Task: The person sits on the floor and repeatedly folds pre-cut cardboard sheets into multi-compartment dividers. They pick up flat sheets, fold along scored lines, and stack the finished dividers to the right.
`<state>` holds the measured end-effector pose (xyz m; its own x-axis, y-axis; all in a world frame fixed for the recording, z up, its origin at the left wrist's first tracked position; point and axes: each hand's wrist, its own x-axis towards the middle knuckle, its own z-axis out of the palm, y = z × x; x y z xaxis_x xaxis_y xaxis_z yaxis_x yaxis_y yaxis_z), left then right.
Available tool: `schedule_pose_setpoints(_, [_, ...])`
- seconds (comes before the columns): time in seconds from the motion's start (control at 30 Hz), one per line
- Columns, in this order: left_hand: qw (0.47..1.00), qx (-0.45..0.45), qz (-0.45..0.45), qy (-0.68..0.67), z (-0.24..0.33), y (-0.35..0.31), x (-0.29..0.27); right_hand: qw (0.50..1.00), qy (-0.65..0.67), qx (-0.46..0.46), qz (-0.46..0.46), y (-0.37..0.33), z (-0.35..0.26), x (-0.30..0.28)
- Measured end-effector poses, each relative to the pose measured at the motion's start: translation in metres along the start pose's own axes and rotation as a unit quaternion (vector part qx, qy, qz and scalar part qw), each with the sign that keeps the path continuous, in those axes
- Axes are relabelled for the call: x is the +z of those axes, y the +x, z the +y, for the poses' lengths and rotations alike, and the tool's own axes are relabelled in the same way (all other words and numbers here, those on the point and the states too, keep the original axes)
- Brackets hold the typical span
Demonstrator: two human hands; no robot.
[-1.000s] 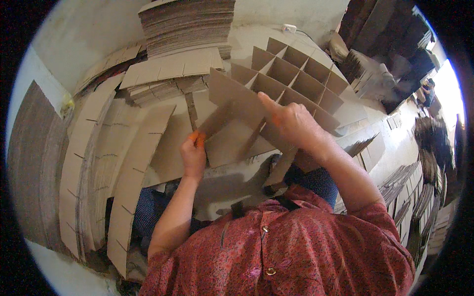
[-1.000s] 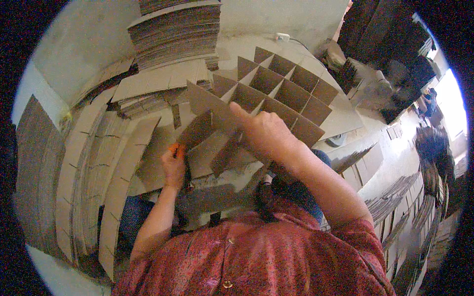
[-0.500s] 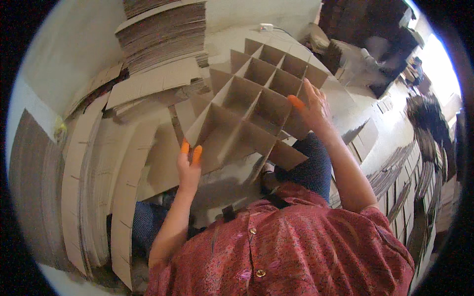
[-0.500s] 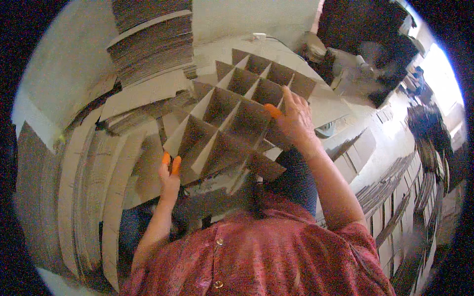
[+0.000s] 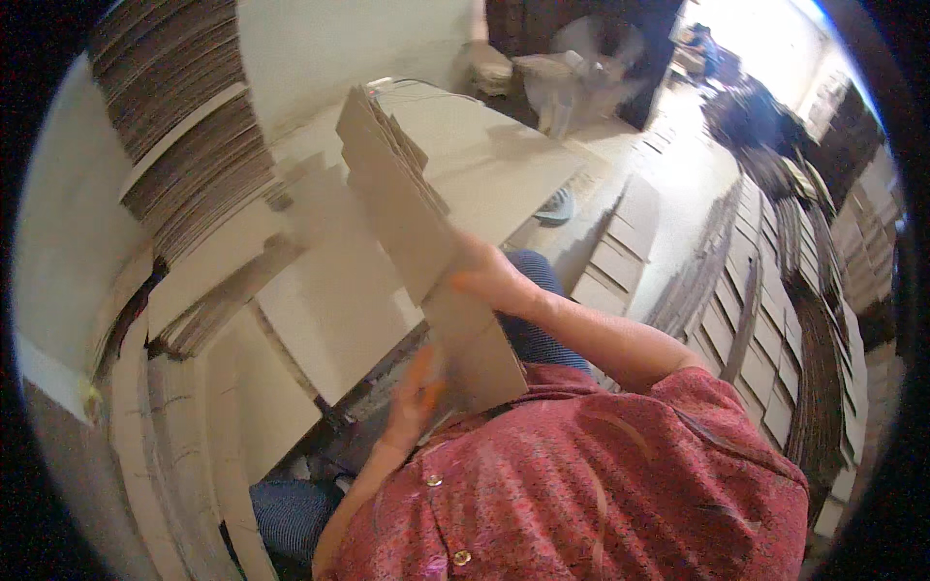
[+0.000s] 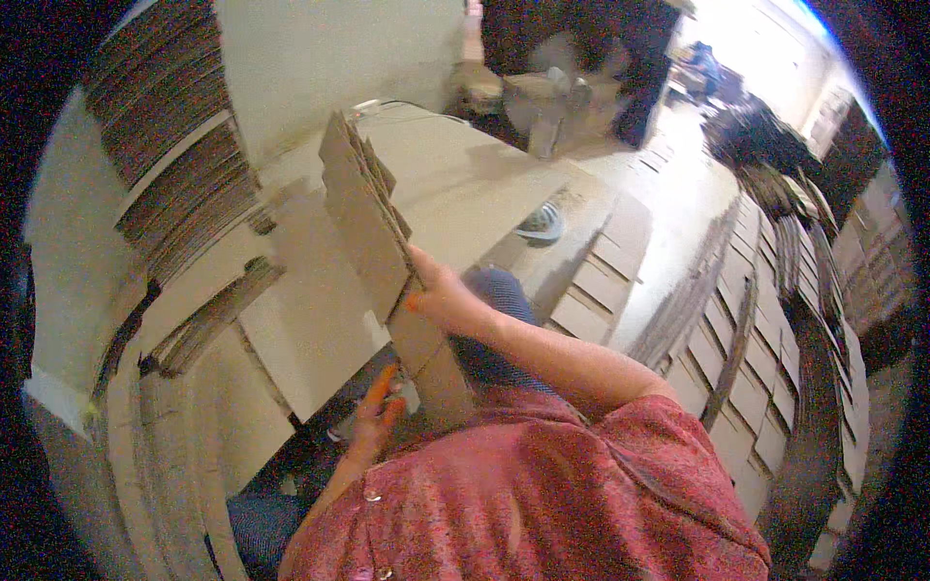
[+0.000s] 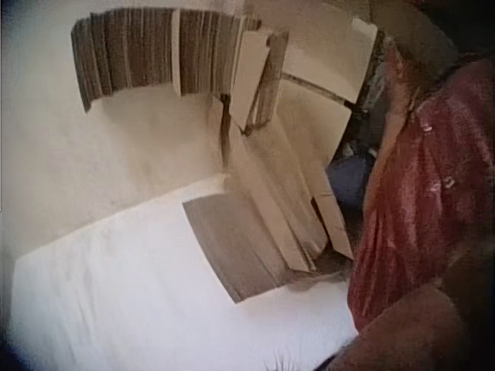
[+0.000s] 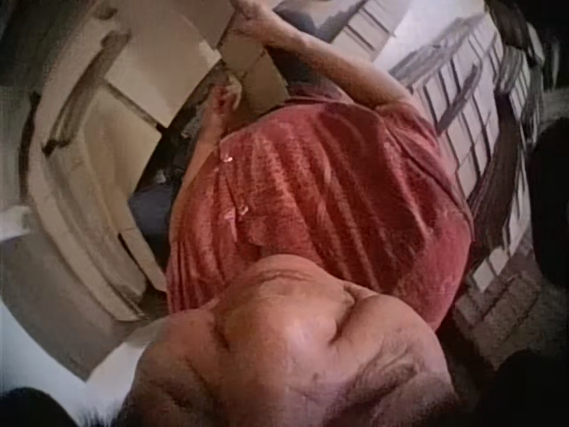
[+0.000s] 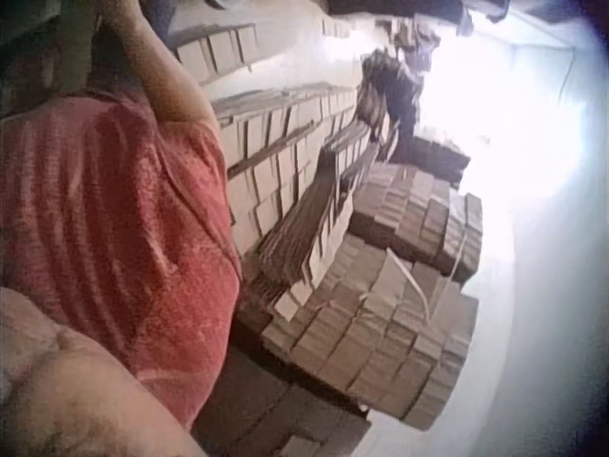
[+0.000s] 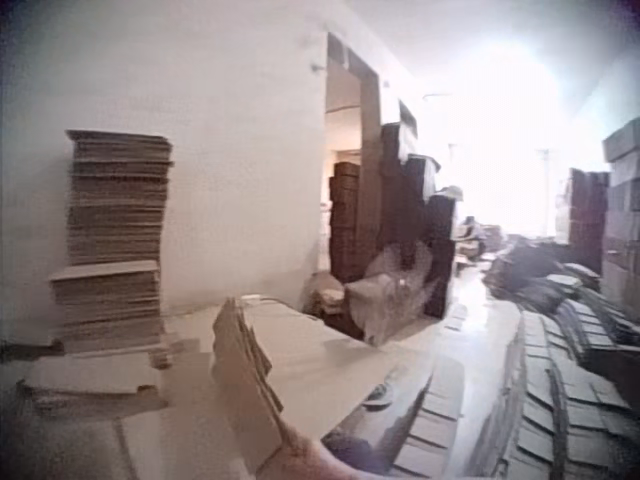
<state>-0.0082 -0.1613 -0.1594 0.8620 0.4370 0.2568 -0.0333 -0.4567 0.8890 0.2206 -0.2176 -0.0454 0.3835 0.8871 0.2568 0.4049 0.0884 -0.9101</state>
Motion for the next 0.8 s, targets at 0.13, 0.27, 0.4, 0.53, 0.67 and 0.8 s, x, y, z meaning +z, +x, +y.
schedule_pose_setpoints(0.13, [0.981, -0.195, -0.013, 0.011, -0.030, -0.023, -0.013, 0.977, -0.124, -0.054, 0.167, -0.028, -0.055, -0.035])
schedule_pose_setpoints(0.27, [0.993, -0.075, 0.006, 0.086, -0.017, -0.022, -0.010, 0.931, -0.083, -0.101, 0.340, -0.055, -0.099, -0.098])
schedule_pose_setpoints(0.4, [0.993, -0.029, 0.008, 0.112, -0.041, -0.028, -0.010, 0.864, -0.262, -0.005, 0.430, -0.065, -0.075, -0.149])
schedule_pose_setpoints(0.53, [0.989, -0.032, -0.037, 0.140, -0.053, -0.028, -0.011, 0.749, -0.507, 0.198, 0.378, -0.077, 0.031, -0.193])
schedule_pose_setpoints(0.67, [0.987, -0.063, -0.041, 0.139, -0.050, -0.028, -0.012, 0.682, -0.467, 0.487, 0.281, -0.093, 0.152, -0.191])
schedule_pose_setpoints(0.8, [0.988, -0.066, -0.029, 0.134, -0.049, -0.029, -0.012, 0.618, -0.337, 0.630, 0.328, -0.098, 0.277, -0.181])
